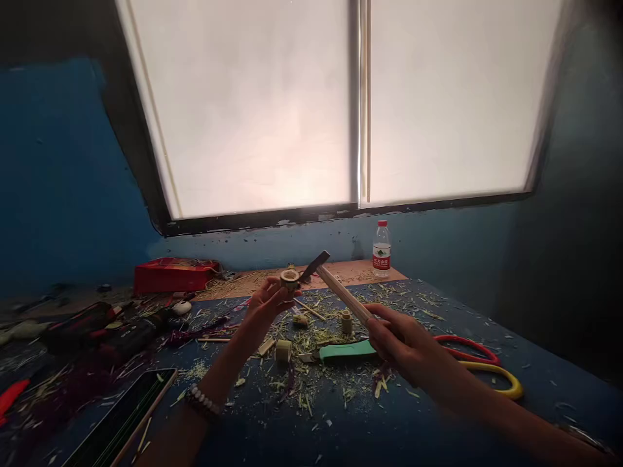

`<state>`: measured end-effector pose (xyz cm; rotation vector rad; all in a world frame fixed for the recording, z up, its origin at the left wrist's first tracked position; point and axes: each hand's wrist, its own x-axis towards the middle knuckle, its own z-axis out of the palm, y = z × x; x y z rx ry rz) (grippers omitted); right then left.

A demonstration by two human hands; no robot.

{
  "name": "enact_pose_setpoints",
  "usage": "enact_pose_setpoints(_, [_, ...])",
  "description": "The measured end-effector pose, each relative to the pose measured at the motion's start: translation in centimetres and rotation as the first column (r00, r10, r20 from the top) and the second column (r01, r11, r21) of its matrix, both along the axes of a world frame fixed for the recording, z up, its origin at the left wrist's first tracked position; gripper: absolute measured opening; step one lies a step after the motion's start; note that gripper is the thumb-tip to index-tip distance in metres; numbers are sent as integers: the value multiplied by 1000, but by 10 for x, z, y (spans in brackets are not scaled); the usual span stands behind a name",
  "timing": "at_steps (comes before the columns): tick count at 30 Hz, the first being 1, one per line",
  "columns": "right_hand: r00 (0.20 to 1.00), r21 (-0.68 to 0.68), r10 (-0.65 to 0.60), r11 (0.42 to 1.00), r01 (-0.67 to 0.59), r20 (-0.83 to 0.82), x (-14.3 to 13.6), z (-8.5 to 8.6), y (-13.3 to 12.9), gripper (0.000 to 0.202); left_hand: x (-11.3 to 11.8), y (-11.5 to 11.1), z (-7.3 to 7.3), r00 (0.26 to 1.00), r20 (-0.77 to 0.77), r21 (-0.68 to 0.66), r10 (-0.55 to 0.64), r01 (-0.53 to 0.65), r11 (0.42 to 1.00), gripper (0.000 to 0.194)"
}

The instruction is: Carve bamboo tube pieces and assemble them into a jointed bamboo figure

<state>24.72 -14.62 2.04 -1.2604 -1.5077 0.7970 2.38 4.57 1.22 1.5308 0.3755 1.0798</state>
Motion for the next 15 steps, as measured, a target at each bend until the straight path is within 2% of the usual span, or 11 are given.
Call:
enact_pose_setpoints(2, [997, 30, -33, 999, 31, 71, -1, 4, -4, 42, -3, -2, 2, 997, -7, 62, -73, 74, 995, 49])
enact_pose_setpoints(7, [935, 145, -153, 983, 111, 321, -1, 15, -20, 36, -7, -14, 10, 988, -109, 254, -107, 132, 958, 37])
enact_pose_setpoints(12, [853, 190, -192, 975, 112, 484, 4, 13, -31, 37, -5, -20, 9, 985, -109, 356, -134, 165, 920, 31])
enact_pose_setpoints(15, [820, 208, -206, 972, 109, 533, 7, 9, -33, 37, -5, -22, 5, 978, -180, 441, -109, 179, 880, 27])
